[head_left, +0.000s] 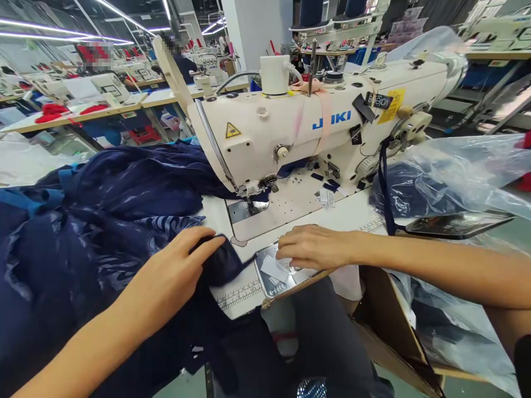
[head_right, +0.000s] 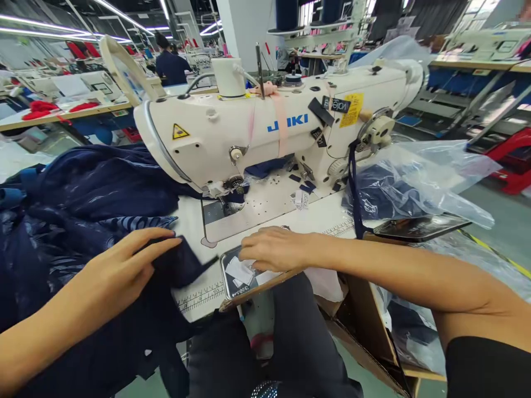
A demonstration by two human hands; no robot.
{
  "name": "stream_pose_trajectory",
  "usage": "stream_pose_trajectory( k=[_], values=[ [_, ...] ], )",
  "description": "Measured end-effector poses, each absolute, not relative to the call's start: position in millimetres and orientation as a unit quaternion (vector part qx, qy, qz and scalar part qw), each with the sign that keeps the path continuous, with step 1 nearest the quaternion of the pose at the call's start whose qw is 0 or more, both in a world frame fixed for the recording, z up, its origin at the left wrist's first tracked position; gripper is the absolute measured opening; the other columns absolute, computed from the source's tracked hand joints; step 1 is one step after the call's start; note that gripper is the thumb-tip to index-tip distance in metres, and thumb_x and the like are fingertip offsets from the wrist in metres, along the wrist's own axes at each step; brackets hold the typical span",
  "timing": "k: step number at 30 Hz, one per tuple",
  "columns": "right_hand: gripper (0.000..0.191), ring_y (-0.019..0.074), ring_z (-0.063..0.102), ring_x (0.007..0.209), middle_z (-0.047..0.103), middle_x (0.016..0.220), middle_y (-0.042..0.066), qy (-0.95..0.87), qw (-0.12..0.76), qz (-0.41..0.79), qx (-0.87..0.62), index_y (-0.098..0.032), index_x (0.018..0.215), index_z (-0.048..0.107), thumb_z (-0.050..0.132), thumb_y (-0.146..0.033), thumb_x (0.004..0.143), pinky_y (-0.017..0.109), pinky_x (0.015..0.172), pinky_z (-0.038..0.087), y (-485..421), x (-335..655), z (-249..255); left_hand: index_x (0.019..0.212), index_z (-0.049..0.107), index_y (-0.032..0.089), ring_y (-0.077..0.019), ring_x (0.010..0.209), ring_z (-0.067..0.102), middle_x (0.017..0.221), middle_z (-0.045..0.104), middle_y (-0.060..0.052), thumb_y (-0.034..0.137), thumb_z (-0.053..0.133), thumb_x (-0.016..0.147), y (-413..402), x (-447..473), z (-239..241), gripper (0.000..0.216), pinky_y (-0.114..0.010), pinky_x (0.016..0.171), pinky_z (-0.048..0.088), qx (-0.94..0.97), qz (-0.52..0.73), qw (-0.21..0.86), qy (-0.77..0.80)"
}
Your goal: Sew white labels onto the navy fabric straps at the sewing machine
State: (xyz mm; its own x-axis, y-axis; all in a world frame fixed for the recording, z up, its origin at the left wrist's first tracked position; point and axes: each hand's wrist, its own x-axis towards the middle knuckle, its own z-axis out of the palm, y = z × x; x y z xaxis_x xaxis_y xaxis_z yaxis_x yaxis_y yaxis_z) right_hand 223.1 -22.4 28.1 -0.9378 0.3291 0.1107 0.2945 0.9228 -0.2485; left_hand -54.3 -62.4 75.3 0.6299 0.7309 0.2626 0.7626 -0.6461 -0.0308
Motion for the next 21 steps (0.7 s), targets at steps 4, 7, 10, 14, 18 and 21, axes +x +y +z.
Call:
stream_pose_trajectory(
  k=[4,7,10,14,18,21],
  values=[
    [0.022,0.0152,0.052,0.070,0.057,0.088,0.006,-0.974,0.053,0.104,-0.193,-0.014,0.105,0.055,0.052,-0.021,0.084,0.026,0.057,0.035,-26,205,27,0.083,0.060,0.018,-0.0190,0.083,0.055,0.088,0.058,-0.007,0.022,0.034,0.084,-44,-41,71,0.027,-0.029,0.071,0.046,-0.890,-0.090,0.142,-0.425],
    [0.030,0.0165,0.053,0.068,0.058,0.087,0.006,-0.964,0.042,0.120,-0.232,-0.013,0.102,0.054,0.054,-0.035,0.082,0.027,0.056,0.036,-30,192,28,0.072,0.057,0.016,-0.0174,0.073,0.053,0.074,0.055,-0.004,0.028,0.042,0.083,-33,-28,72,0.022,-0.027,0.065,0.042,-0.869,-0.105,0.136,-0.465],
    [0.041,0.0194,0.055,0.065,0.059,0.081,0.008,-0.950,0.038,0.107,-0.290,-0.011,0.095,0.053,0.055,-0.048,0.077,0.032,0.061,0.038,-39,184,28,0.072,0.056,0.015,-0.0166,0.070,0.053,0.069,0.056,-0.002,0.029,0.049,0.082,-21,-7,71,0.019,-0.028,0.066,0.038,-0.845,-0.144,0.123,-0.500],
    [0.025,0.0202,0.056,0.068,0.061,0.080,0.007,-0.939,-0.009,0.116,-0.323,-0.014,0.085,0.057,0.055,-0.037,0.077,0.032,0.063,0.037,-48,182,28,0.076,0.058,0.016,-0.0170,0.073,0.057,0.073,0.063,-0.002,0.023,0.046,0.085,-14,35,56,0.017,-0.030,0.070,0.034,-0.848,-0.152,0.085,-0.501],
    [0.009,0.0182,0.055,0.068,0.061,0.080,0.006,-0.935,-0.048,0.131,-0.325,-0.015,0.080,0.057,0.054,-0.023,0.076,0.029,0.059,0.034,-46,186,28,0.076,0.060,0.016,-0.0167,0.070,0.057,0.073,0.065,-0.003,0.024,0.042,0.087,-12,58,30,0.022,-0.029,0.066,0.034,-0.851,-0.141,0.034,-0.505],
    [0.004,0.0155,0.053,0.069,0.060,0.080,0.003,-0.941,-0.033,0.144,-0.305,-0.017,0.077,0.056,0.053,-0.019,0.077,0.028,0.064,0.034,-44,190,25,0.070,0.062,0.017,-0.0178,0.063,0.056,0.065,0.065,-0.005,0.033,0.040,0.087,-4,41,15,0.032,-0.028,0.063,0.034,-0.831,-0.119,0.026,-0.543]
  ],
)
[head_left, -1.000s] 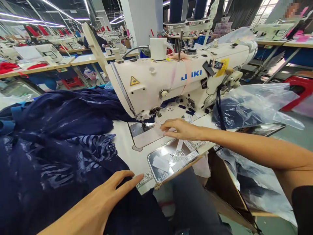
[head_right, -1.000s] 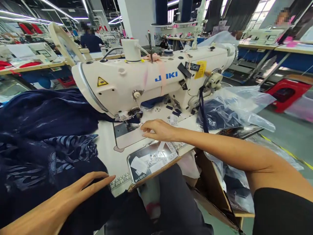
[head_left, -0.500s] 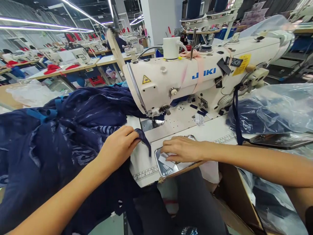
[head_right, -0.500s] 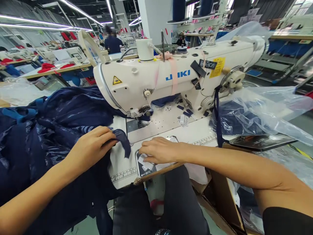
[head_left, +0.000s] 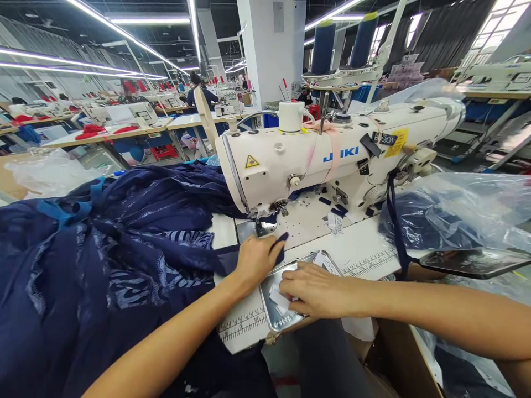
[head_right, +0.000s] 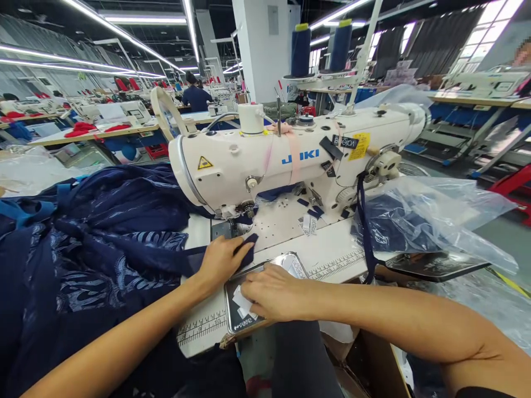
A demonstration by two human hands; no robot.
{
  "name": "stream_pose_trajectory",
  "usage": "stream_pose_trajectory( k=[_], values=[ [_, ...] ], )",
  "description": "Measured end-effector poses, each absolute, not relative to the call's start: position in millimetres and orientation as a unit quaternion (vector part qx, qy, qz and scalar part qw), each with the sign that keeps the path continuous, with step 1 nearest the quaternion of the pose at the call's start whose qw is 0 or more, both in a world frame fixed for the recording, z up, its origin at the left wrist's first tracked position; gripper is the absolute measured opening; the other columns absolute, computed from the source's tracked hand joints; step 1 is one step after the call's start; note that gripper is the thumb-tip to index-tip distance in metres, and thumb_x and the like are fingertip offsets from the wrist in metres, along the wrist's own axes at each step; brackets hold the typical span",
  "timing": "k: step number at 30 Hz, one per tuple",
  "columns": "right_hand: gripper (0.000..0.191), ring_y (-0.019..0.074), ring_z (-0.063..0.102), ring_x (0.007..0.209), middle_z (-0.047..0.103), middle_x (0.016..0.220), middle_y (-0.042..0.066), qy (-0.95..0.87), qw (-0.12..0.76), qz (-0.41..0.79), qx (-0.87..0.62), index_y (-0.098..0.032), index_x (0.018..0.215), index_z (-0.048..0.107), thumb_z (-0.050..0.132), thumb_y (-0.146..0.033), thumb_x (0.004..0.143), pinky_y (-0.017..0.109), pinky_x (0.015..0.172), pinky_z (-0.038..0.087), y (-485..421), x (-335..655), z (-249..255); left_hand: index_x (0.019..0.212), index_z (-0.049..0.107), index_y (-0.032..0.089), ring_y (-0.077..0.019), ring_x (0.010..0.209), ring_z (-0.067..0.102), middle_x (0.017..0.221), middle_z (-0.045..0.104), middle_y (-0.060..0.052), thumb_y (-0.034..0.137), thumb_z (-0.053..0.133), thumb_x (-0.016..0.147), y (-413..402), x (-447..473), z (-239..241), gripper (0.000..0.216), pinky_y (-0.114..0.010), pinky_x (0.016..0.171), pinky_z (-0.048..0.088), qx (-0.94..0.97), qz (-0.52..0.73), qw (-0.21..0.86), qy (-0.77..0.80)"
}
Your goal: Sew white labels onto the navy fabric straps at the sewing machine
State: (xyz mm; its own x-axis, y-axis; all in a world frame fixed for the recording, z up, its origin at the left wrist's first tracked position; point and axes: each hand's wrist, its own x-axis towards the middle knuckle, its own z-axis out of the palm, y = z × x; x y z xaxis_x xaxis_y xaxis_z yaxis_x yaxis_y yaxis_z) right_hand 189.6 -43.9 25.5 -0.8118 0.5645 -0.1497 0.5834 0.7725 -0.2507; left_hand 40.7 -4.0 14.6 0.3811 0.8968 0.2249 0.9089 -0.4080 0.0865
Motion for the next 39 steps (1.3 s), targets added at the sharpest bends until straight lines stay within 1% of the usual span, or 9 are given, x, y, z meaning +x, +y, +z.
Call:
stream_pose_trajectory(
  k=[5,10,15,18,22,26,31,34,39],
  values=[
    [0.007,0.0147,0.049,0.070,0.057,0.082,0.003,0.963,-0.017,-0.115,0.245,-0.017,0.086,0.055,0.053,-0.019,0.081,0.027,0.064,0.035,-36,202,23,0.085,0.065,0.017,-0.0194,0.066,0.058,0.069,0.066,-0.005,0.030,0.045,0.082,12,-22,2,0.024,-0.026,0.061,0.036,-0.739,-0.134,0.021,-0.660],
    [0.022,0.0163,0.046,0.079,0.053,0.098,0.006,0.992,-0.048,-0.056,0.100,-0.019,0.104,0.054,0.054,-0.025,0.082,0.029,0.066,0.035,-25,216,25,0.078,0.067,0.016,-0.0155,0.062,0.057,0.070,0.066,-0.002,0.031,0.051,0.074,11,-38,3,0.023,-0.023,0.060,0.039,-0.691,-0.296,-0.164,-0.639],
    [0.009,0.0154,0.045,0.073,0.055,0.089,0.005,0.997,-0.045,-0.013,0.067,-0.019,0.087,0.059,0.051,-0.022,0.083,0.029,0.060,0.033,-27,208,23,0.065,0.066,0.014,-0.0114,0.053,0.050,0.058,0.060,0.002,0.033,0.063,0.062,4,-16,11,0.019,-0.021,0.052,0.038,-0.590,-0.409,-0.385,-0.581],
    [0.015,0.0147,0.043,0.065,0.056,0.078,0.005,0.996,-0.072,-0.011,0.047,-0.017,0.076,0.058,0.046,-0.017,0.085,0.029,0.058,0.032,-29,203,19,0.065,0.066,0.014,-0.0097,0.053,0.050,0.058,0.060,0.002,0.032,0.068,0.058,-2,-8,16,0.020,-0.020,0.052,0.039,-0.528,-0.436,-0.469,-0.557],
    [0.025,0.0138,0.046,0.065,0.056,0.073,0.005,0.967,-0.204,-0.110,0.101,-0.016,0.074,0.057,0.036,-0.015,0.088,0.028,0.060,0.037,-30,204,19,0.065,0.066,0.013,-0.0095,0.051,0.052,0.058,0.062,0.001,0.032,0.073,0.053,-8,-5,18,0.024,-0.020,0.052,0.041,-0.448,-0.443,-0.570,-0.527],
    [0.018,0.0124,0.051,0.067,0.054,0.070,0.002,0.842,-0.350,-0.320,0.257,-0.017,0.073,0.057,0.045,-0.021,0.085,0.026,0.063,0.042,-27,201,23,0.064,0.065,0.012,-0.0102,0.050,0.054,0.058,0.062,-0.001,0.033,0.076,0.050,-10,-1,21,0.028,-0.021,0.051,0.042,-0.416,-0.447,-0.600,-0.518],
    [0.013,0.0176,0.051,0.100,0.055,0.104,0.006,0.687,-0.464,-0.453,0.327,-0.018,0.070,0.059,0.055,-0.030,0.075,0.033,0.088,0.039,-12,177,19,0.066,0.066,0.012,-0.0090,0.049,0.052,0.058,0.062,-0.001,0.035,0.077,0.049,-17,7,28,0.031,-0.020,0.048,0.039,-0.420,-0.432,-0.615,-0.509],
    [0.016,0.0167,0.055,0.086,0.060,0.088,0.005,0.645,-0.485,-0.484,0.339,-0.018,0.068,0.058,0.055,-0.033,0.072,0.032,0.078,0.043,-3,161,15,0.065,0.067,0.012,-0.0068,0.047,0.048,0.055,0.060,0.001,0.037,0.077,0.048,-22,10,31,0.033,-0.018,0.046,0.035,-0.427,-0.442,-0.610,-0.500],
    [0.016,0.0115,0.047,0.059,0.051,0.059,-0.003,0.632,-0.501,-0.453,0.380,-0.017,0.063,0.055,0.053,-0.032,0.070,0.027,0.060,0.040,6,149,12,0.057,0.064,0.012,-0.0081,0.053,0.048,0.053,0.057,0.001,0.041,0.073,0.054,-25,9,30,0.031,-0.019,0.051,0.037,-0.432,-0.463,-0.597,-0.493]
  ],
)
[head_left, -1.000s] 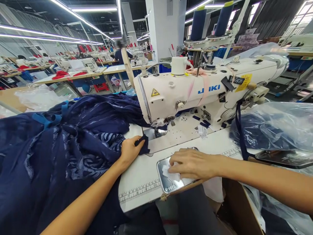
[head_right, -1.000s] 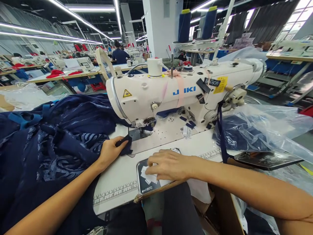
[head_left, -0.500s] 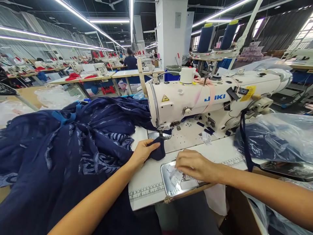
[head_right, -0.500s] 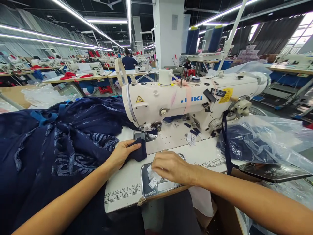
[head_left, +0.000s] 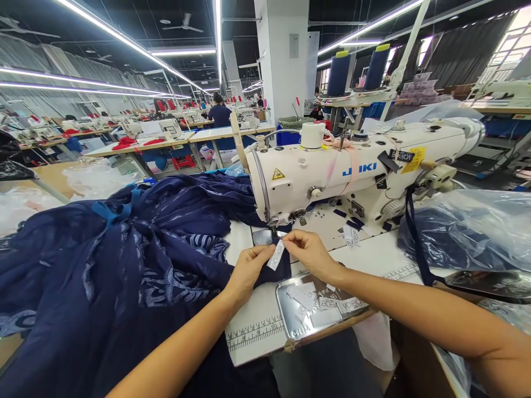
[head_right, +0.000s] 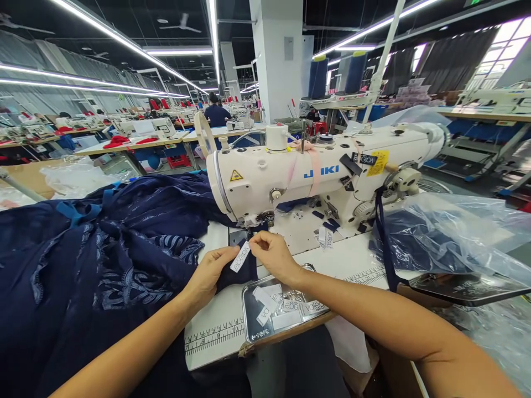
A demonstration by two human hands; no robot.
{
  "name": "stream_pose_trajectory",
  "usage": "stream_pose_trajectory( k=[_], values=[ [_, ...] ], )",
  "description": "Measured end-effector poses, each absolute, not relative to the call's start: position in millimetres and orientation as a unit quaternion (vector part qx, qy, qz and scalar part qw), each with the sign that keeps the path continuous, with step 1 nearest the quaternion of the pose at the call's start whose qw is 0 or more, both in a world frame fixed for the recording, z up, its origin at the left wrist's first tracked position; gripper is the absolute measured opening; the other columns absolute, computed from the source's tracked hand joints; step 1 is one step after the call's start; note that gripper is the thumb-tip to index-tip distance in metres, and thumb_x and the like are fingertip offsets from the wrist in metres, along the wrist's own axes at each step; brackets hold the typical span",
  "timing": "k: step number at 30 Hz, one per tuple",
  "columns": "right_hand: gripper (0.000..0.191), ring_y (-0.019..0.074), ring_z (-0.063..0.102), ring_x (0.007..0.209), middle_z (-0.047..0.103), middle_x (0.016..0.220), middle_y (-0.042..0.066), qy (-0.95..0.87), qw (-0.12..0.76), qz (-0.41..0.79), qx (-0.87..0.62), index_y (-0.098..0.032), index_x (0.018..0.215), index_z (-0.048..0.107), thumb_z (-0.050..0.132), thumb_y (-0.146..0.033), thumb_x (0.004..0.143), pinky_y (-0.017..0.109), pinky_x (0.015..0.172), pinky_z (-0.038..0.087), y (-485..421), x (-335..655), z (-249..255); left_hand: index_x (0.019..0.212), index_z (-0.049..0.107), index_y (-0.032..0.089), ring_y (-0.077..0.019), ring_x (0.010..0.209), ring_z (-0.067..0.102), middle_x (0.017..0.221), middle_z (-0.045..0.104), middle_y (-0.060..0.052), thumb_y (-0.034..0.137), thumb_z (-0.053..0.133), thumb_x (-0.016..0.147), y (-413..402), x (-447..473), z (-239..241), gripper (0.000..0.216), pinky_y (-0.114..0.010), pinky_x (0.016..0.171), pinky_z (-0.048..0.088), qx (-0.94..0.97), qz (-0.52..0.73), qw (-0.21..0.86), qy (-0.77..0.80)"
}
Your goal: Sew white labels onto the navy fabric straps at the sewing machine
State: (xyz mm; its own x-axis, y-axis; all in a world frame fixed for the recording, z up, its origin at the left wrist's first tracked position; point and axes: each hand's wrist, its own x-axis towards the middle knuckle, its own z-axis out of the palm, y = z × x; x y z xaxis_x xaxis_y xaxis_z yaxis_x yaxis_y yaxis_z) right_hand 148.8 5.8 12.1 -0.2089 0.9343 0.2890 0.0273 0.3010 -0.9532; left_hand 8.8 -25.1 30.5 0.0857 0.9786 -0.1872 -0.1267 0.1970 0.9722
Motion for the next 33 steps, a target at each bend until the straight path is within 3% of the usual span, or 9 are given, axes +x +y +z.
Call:
stream_pose_trajectory(
  k=[4,11,14,21,25,28,31,33],
  values=[
    [0.014,0.0104,0.044,0.056,0.049,0.057,-0.004,-0.645,0.491,0.445,-0.381,-0.017,0.061,0.054,0.051,-0.028,0.068,0.025,0.057,0.037,6,149,13,0.062,0.067,0.012,-0.0089,0.055,0.050,0.058,0.060,0.000,0.036,0.076,0.052,-27,9,28,0.028,-0.020,0.054,0.038,0.431,0.468,0.583,0.505],
    [0.013,0.0117,0.052,0.071,0.058,0.073,-0.002,-0.619,0.471,0.514,-0.361,-0.018,0.074,0.059,0.057,-0.029,0.068,0.027,0.072,0.039,6,153,14,0.071,0.070,0.014,-0.0119,0.059,0.055,0.065,0.065,-0.002,0.035,0.075,0.052,-30,10,28,0.029,-0.022,0.057,0.041,0.408,0.469,0.593,0.511],
    [0.013,0.0115,0.050,0.068,0.056,0.068,-0.003,-0.617,0.450,0.534,-0.363,-0.017,0.069,0.059,0.058,-0.030,0.067,0.027,0.070,0.038,10,154,12,0.070,0.070,0.014,-0.0117,0.059,0.055,0.063,0.064,-0.002,0.034,0.075,0.052,-29,9,28,0.028,-0.022,0.058,0.041,0.414,0.472,0.585,0.514],
    [0.012,0.0119,0.051,0.070,0.056,0.069,-0.002,-0.627,0.464,0.517,-0.352,-0.016,0.065,0.057,0.056,-0.028,0.069,0.027,0.073,0.039,6,150,9,0.068,0.068,0.014,-0.0118,0.058,0.054,0.061,0.063,-0.001,0.036,0.075,0.051,-28,11,27,0.028,-0.022,0.056,0.040,0.433,0.460,0.571,0.523],
    [0.011,0.0140,0.056,0.077,0.061,0.079,0.001,-0.710,0.404,0.467,-0.340,-0.017,0.077,0.060,0.054,-0.027,0.074,0.027,0.073,0.042,15,168,7,0.070,0.069,0.014,-0.0123,0.057,0.055,0.064,0.064,-0.001,0.041,0.074,0.052,-28,1,29,0.032,-0.022,0.056,0.042,0.464,0.436,0.563,0.527],
    [0.013,0.0155,0.057,0.080,0.063,0.084,0.005,-0.797,0.348,0.280,-0.407,-0.015,0.081,0.060,0.049,-0.020,0.080,0.026,0.072,0.042,41,198,9,0.066,0.066,0.015,-0.0118,0.052,0.052,0.057,0.060,0.000,0.043,0.065,0.064,-22,-17,34,0.029,-0.022,0.050,0.038,0.587,0.441,0.410,0.541],
    [0.019,0.0172,0.056,0.082,0.063,0.090,0.009,-0.809,0.256,0.020,-0.529,-0.013,0.089,0.061,0.042,-0.013,0.083,0.026,0.069,0.039,78,224,13,0.069,0.064,0.016,-0.0104,0.052,0.050,0.059,0.059,0.001,0.029,0.055,0.078,-8,-28,39,0.019,-0.024,0.051,0.033,0.772,0.440,0.018,0.458],
    [0.021,0.0196,0.057,0.081,0.063,0.089,0.011,-0.806,0.195,-0.064,-0.555,-0.013,0.092,0.061,0.042,-0.012,0.083,0.026,0.064,0.037,100,231,14,0.074,0.063,0.015,-0.0104,0.053,0.049,0.062,0.060,0.000,0.017,0.048,0.083,4,-25,37,0.018,-0.026,0.053,0.030,0.839,0.366,-0.220,0.337]
  ],
)
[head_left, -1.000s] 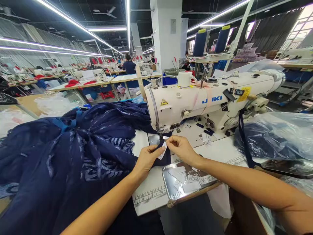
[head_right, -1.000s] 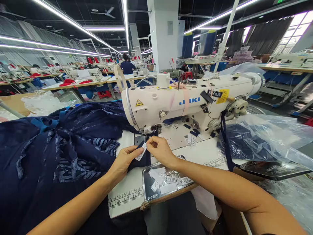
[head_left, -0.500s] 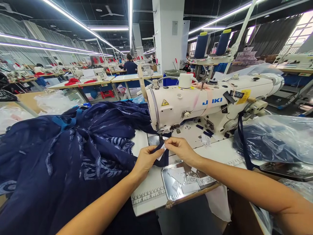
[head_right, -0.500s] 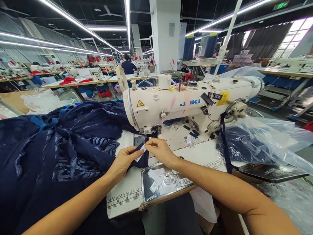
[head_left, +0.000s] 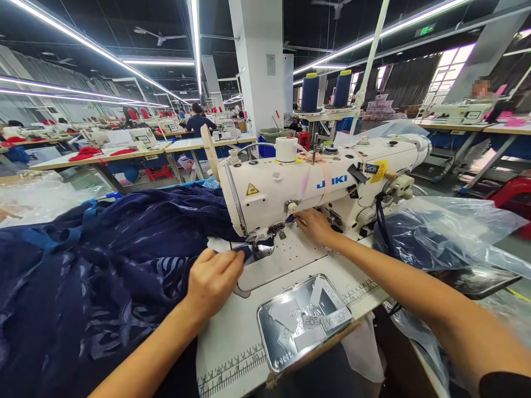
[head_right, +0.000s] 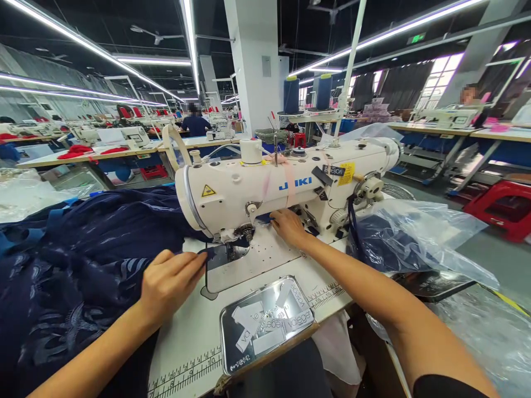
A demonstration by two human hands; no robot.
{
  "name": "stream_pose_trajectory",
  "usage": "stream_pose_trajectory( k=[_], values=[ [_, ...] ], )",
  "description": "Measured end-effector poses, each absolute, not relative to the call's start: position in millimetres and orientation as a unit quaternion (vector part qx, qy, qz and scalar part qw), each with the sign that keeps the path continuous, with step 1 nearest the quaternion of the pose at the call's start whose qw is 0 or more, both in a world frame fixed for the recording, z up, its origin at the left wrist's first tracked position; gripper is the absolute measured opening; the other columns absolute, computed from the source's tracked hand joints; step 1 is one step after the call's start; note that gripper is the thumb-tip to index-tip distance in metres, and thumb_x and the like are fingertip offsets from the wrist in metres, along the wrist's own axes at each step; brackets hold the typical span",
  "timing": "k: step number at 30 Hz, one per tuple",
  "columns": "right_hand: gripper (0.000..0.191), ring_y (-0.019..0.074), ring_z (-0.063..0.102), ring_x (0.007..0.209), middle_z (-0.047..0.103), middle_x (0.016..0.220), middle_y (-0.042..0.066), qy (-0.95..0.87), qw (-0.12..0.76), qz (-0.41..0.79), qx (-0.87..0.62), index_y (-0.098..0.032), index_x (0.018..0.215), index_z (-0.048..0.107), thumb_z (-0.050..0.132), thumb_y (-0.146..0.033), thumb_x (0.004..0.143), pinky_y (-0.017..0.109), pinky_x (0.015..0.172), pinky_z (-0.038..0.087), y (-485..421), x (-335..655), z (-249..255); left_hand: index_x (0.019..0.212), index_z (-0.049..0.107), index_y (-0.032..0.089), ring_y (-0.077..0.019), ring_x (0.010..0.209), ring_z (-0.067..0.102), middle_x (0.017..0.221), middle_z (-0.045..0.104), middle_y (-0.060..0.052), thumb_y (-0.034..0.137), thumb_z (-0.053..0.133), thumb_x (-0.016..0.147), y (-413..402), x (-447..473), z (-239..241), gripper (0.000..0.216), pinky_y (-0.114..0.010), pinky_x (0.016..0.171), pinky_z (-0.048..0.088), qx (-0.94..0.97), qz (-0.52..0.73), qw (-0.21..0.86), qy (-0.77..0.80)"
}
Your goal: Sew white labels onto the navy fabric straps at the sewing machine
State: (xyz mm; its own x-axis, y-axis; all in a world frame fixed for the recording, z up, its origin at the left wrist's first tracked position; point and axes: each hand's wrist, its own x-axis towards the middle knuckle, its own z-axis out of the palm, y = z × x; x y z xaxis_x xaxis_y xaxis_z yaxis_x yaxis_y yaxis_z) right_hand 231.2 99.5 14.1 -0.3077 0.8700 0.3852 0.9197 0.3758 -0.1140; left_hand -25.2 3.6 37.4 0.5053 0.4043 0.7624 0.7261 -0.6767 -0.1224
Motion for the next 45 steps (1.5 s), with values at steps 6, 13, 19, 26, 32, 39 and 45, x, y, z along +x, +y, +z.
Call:
stream_pose_trajectory(
  k=[6,13,19,26,32,39,45],
  values=[
    [0.017,0.0200,0.055,0.065,0.064,0.068,0.010,-0.828,0.137,-0.093,-0.536,-0.013,0.073,0.064,0.048,-0.007,0.075,0.027,0.055,0.028,130,218,11,0.065,0.055,0.012,-0.0132,0.048,0.044,0.058,0.054,-0.002,0.001,0.036,0.078,30,-2,10,0.026,-0.030,0.056,0.029,-0.902,-0.119,0.353,-0.220],
    [0.022,0.0243,0.052,0.080,0.062,0.086,0.015,-0.821,0.193,-0.164,-0.512,-0.009,0.083,0.062,0.040,-0.013,0.083,0.031,0.065,0.031,94,215,10,0.070,0.055,0.012,-0.0148,0.051,0.046,0.058,0.054,-0.004,0.002,0.036,0.080,23,-11,-6,0.024,-0.031,0.058,0.029,-0.908,-0.059,0.346,-0.229],
    [0.020,0.0199,0.049,0.075,0.058,0.078,0.010,-0.904,0.164,-0.144,-0.367,-0.012,0.071,0.060,0.043,-0.007,0.081,0.032,0.069,0.034,33,176,-4,0.068,0.055,0.011,-0.0155,0.050,0.047,0.056,0.054,-0.005,0.001,0.032,0.082,19,-7,-6,0.029,-0.031,0.056,0.030,-0.910,-0.038,0.333,-0.244],
    [0.016,0.0170,0.053,0.078,0.057,0.087,0.009,-0.895,0.121,0.043,-0.427,-0.012,0.077,0.058,0.044,-0.013,0.084,0.028,0.069,0.038,46,157,0,0.075,0.055,0.010,-0.0137,0.048,0.049,0.056,0.055,-0.003,0.002,0.028,0.084,10,-16,-9,0.030,-0.030,0.056,0.034,-0.895,-0.096,0.336,-0.278],
    [0.020,0.0135,0.052,0.070,0.055,0.079,0.004,-0.873,0.169,0.130,-0.438,-0.015,0.065,0.052,0.045,-0.013,0.083,0.025,0.064,0.036,49,156,-3,0.081,0.056,0.008,-0.0124,0.047,0.049,0.054,0.055,-0.002,0.002,0.029,0.085,9,-14,-10,0.028,-0.028,0.054,0.033,-0.881,-0.140,0.357,-0.277],
    [0.020,0.0124,0.049,0.068,0.052,0.077,0.002,-0.874,0.190,0.142,-0.424,-0.016,0.064,0.051,0.045,-0.013,0.083,0.025,0.064,0.036,50,156,-8,0.088,0.056,0.004,-0.0137,0.046,0.050,0.054,0.055,-0.004,0.000,0.027,0.084,12,-8,-11,0.029,-0.030,0.055,0.035,-0.897,-0.124,0.336,-0.261],
    [0.018,0.0125,0.048,0.067,0.051,0.074,0.001,-0.879,0.217,0.150,-0.397,-0.016,0.065,0.053,0.048,-0.011,0.081,0.025,0.064,0.037,51,159,-10,0.084,0.058,0.005,-0.0152,0.048,0.051,0.055,0.056,-0.005,0.002,0.032,0.081,12,-8,-10,0.026,-0.030,0.055,0.034,-0.911,-0.077,0.292,-0.280]
  ],
)
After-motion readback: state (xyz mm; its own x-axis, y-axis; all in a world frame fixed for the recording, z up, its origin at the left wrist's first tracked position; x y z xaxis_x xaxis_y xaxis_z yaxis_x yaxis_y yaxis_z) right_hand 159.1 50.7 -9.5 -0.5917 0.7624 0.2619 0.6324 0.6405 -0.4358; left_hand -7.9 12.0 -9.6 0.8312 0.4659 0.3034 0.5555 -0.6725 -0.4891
